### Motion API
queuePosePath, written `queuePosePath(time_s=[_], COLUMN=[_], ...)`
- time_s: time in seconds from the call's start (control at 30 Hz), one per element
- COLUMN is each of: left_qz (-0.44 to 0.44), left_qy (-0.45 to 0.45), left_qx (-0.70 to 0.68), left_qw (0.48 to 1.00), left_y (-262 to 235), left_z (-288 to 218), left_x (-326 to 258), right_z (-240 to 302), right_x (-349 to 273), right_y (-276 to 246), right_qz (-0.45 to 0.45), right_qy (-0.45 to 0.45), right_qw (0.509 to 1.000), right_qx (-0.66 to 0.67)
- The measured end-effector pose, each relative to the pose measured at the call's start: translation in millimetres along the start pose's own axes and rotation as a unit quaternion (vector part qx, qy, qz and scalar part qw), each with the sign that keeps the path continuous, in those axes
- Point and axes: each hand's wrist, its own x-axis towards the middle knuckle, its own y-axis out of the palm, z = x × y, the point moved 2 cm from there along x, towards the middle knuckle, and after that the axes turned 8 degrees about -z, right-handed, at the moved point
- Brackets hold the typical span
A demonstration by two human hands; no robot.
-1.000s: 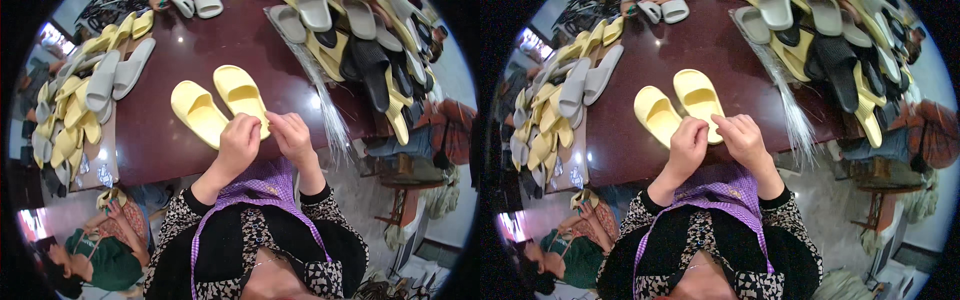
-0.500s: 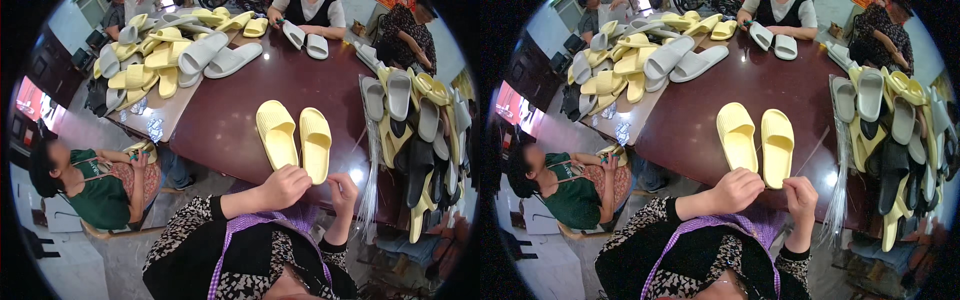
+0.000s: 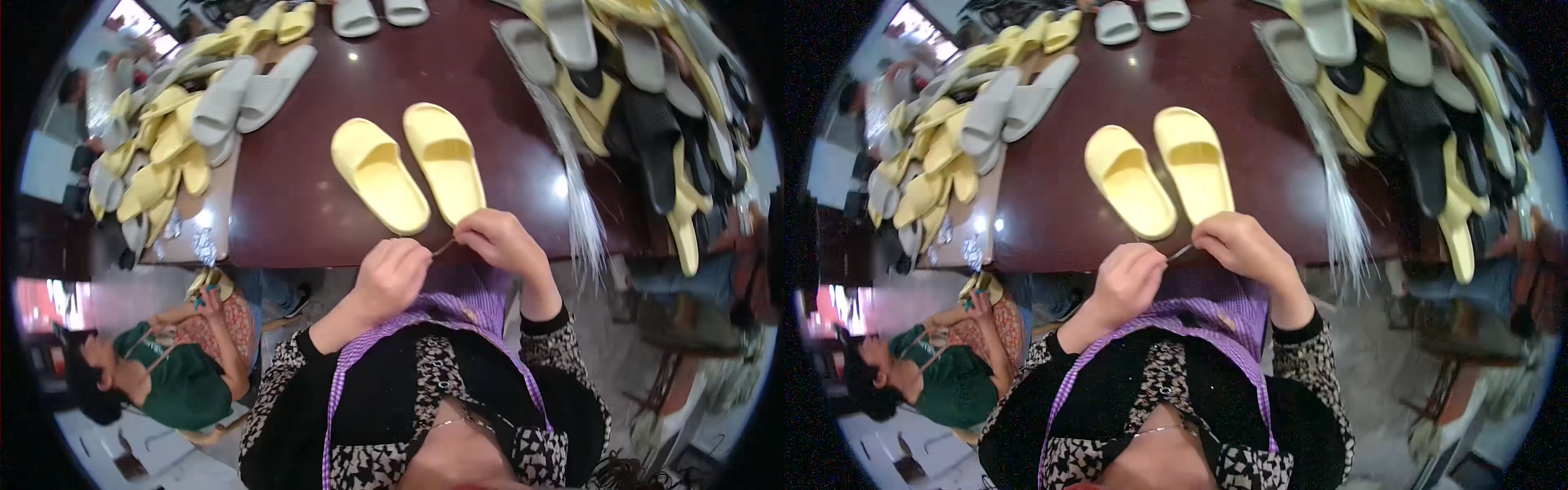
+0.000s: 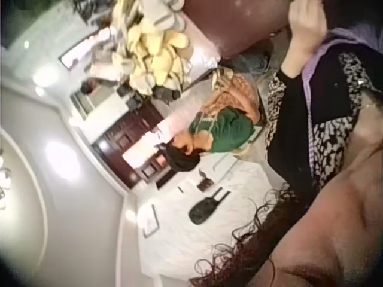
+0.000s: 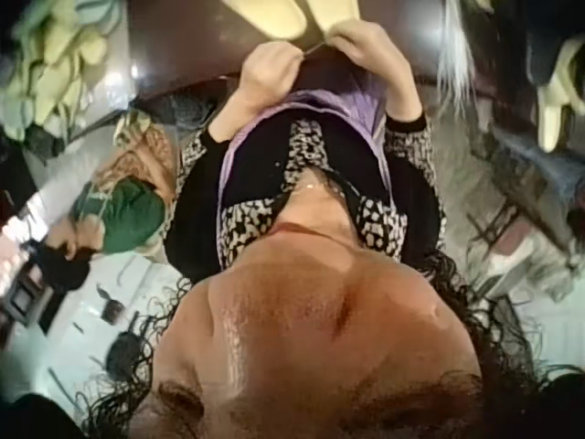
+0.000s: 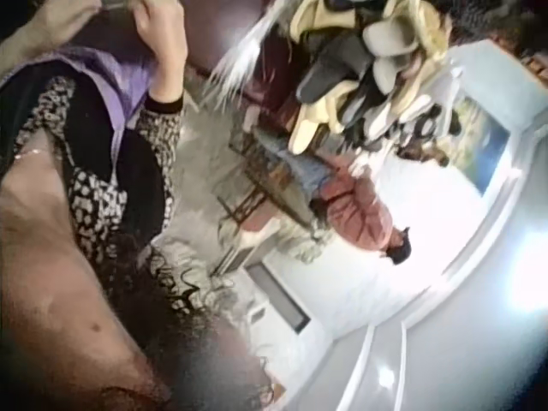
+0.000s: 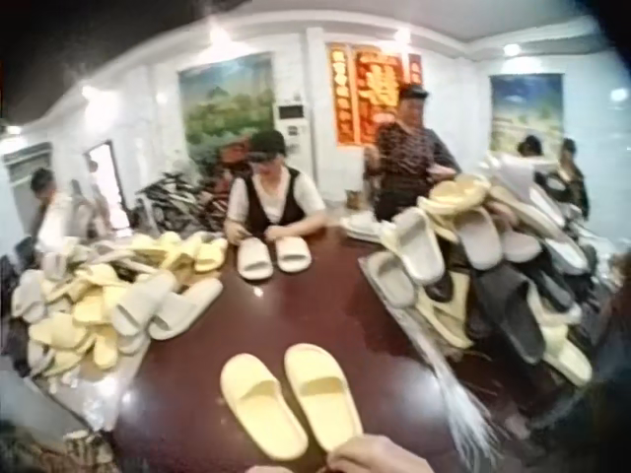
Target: The person pairs slide sandals together by threading plastic fasteners through each pair and connecting the fasteners by hand.
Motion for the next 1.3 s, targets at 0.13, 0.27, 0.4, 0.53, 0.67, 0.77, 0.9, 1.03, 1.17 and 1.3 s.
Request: queuePosePath(time_s=[0.13,0.27,0.4,0.53,0.67,0.77,0.9,1.03,1.17,1.3], left_qz=[0.022,0.055,0.053,0.042,0.048,0.019,-0.001,-0.007,-0.014,-0.033], left_qy=[-0.013,-0.026,-0.002,-0.018,-0.042,-0.052,-0.086,-0.09,-0.094,-0.073], left_qx=[-0.024,-0.039,-0.022,0.002,0.052,0.067,0.069,0.094,0.105,0.103], left_qw=[0.999,0.997,0.998,0.999,0.997,0.996,0.994,0.991,0.99,0.991], left_y=[10,13,16,31,52,63,72,73,72,72], left_z=[2,-1,3,25,59,83,109,119,125,126], left_x=[-5,-12,-12,-11,3,15,31,33,33,35], right_z=[-8,-10,-13,-27,-51,-59,-57,-54,-71,-117], right_x=[-11,-23,-19,9,49,70,74,68,88,125], right_y=[-3,-2,-1,4,15,22,32,27,7,-11], right_qz=[0.042,0.064,0.064,0.072,0.1,0.05,-0.036,-0.09,-0.204,-0.241], right_qy=[0.029,0.063,0.039,0.02,0.028,0.035,-0.013,0.001,0.081,0.114], right_qw=[0.999,0.996,0.997,0.991,0.975,0.963,0.97,0.98,0.972,0.953], right_qx=[-0.007,0.014,-0.027,-0.113,-0.197,-0.263,-0.242,-0.177,-0.085,-0.146])
